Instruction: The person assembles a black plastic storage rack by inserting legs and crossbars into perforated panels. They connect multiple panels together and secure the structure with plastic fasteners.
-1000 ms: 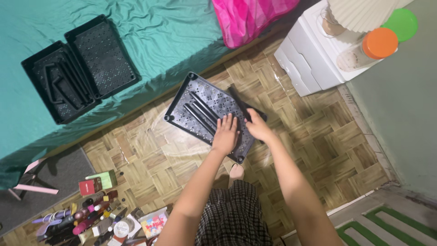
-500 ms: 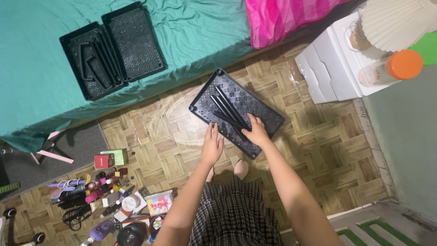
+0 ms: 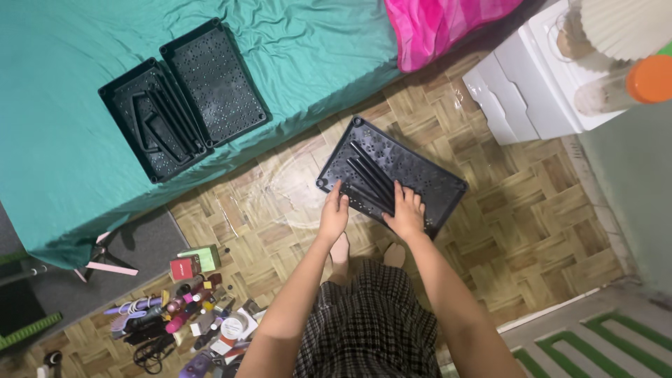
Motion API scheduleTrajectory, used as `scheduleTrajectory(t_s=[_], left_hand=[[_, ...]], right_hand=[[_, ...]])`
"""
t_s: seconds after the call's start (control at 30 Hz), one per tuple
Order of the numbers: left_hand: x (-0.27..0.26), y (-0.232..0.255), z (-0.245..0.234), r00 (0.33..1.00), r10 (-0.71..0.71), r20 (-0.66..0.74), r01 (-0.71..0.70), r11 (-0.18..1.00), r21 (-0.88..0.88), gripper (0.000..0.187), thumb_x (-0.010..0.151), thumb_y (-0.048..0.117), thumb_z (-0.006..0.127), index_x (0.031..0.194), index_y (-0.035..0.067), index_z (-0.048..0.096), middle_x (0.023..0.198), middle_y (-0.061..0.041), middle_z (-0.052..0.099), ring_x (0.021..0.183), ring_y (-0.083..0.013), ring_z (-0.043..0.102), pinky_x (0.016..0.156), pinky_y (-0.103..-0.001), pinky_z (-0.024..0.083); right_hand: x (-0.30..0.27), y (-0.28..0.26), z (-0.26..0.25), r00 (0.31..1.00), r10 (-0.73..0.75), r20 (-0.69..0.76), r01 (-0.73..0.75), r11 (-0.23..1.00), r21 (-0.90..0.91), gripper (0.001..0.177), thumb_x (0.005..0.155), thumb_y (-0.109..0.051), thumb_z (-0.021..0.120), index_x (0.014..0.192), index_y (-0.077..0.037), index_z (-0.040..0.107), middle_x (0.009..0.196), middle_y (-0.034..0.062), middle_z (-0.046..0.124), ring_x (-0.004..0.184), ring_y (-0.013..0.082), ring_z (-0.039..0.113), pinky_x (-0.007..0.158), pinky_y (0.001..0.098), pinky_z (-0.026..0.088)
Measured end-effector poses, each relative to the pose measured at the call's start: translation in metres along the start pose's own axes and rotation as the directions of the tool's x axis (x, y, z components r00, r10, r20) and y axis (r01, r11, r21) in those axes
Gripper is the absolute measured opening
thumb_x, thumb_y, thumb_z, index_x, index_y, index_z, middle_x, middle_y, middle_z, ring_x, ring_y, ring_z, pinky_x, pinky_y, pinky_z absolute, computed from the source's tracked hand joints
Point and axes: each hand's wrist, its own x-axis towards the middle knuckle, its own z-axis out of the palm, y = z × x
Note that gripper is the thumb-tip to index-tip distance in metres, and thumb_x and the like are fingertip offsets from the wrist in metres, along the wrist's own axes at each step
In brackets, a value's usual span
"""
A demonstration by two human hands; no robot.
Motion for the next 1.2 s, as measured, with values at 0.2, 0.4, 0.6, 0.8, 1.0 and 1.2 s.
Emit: scheduleTrajectory(t_s=[0.2, 0.4, 0.6, 0.8, 1.0, 1.2], left_hand=[[0.013, -0.009, -0.020, 0.997, -0.048, 0.065, 0.052, 0.996, -0.072, 0.050, 0.104, 0.020, 0.053, 0.152, 0.007, 0.045, 0.147, -0.023, 0.053, 0.129, -0.0293, 0.059, 0.106, -0.037, 0.048], [0.020, -0.022, -0.016, 0.982, -0.139, 0.128, 0.161, 0.970, -0.182, 0.052, 0.103, 0.020, 0.054, 0.152, 0.009, 0.043, 0.148, -0.018, 0.054, 0.127, -0.0237, 0.060, 0.104, -0.034, 0.048], [0.022, -0.023, -0.017, 0.980, -0.135, 0.148, 0.175, 0.935, -0.309, 0.048, 0.104, 0.018, 0.053, 0.150, 0.005, 0.047, 0.142, -0.017, 0.061, 0.129, -0.0224, 0.059, 0.108, -0.032, 0.045], [0.019, 0.052, -0.040, 0.932, -0.280, 0.230, 0.362, 0.726, -0.585, 0.059, 0.105, 0.036, 0.054, 0.154, 0.007, 0.040, 0.151, -0.017, 0.051, 0.127, -0.0247, 0.060, 0.103, -0.036, 0.052], [0.009, 0.156, -0.089, 0.951, -0.252, 0.179, 0.294, 0.557, -0.777, 0.071, 0.101, 0.041, 0.049, 0.162, 0.021, 0.019, 0.154, -0.008, 0.048, 0.118, -0.0241, 0.061, 0.082, -0.037, 0.047], [0.005, 0.157, -0.124, 0.992, -0.117, 0.055, 0.099, 0.422, -0.901, 0.049, 0.105, 0.022, 0.053, 0.149, 0.005, 0.046, 0.144, -0.013, 0.055, 0.113, -0.0245, 0.067, 0.092, -0.043, 0.060]], right_hand=[[0.011, -0.012, 0.001, 0.999, 0.037, 0.018, -0.037, 0.999, -0.007, 0.098, 0.076, -0.029, 0.085, 0.156, -0.018, 0.031, 0.135, 0.0142, 0.049, 0.127, 0.0364, 0.047, 0.109, 0.0480, 0.040], [0.020, -0.015, 0.008, 0.996, 0.061, 0.066, -0.065, 0.996, 0.059, 0.098, 0.074, -0.022, 0.084, 0.155, -0.014, 0.029, 0.134, 0.0195, 0.054, 0.121, 0.0403, 0.058, 0.097, 0.0463, 0.051], [0.024, 0.005, 0.011, 0.994, 0.013, 0.109, -0.042, 0.961, 0.274, 0.077, 0.082, -0.020, 0.082, 0.146, -0.008, 0.041, 0.117, 0.0218, 0.066, 0.105, 0.0417, 0.065, 0.091, 0.0458, 0.052], [-0.007, 0.006, -0.039, 0.854, -0.255, 0.453, -0.377, 0.296, 0.878, 0.048, 0.086, -0.007, 0.069, 0.132, 0.000, 0.055, 0.106, 0.0129, 0.070, 0.088, 0.0192, 0.070, 0.080, 0.0340, 0.060], [-0.060, -0.032, -0.097, 0.677, -0.406, 0.614, -0.591, 0.197, 0.782, 0.048, 0.084, -0.001, 0.066, 0.130, -0.001, 0.053, 0.102, 0.0144, 0.070, 0.077, 0.0244, 0.070, 0.067, 0.0428, 0.059], [-0.082, -0.094, -0.118, 0.566, -0.573, 0.593, -0.621, 0.176, 0.764, 0.050, 0.084, 0.000, 0.066, 0.131, -0.003, 0.050, 0.104, 0.0140, 0.066, 0.079, 0.0283, 0.072, 0.074, 0.0457, 0.064]])
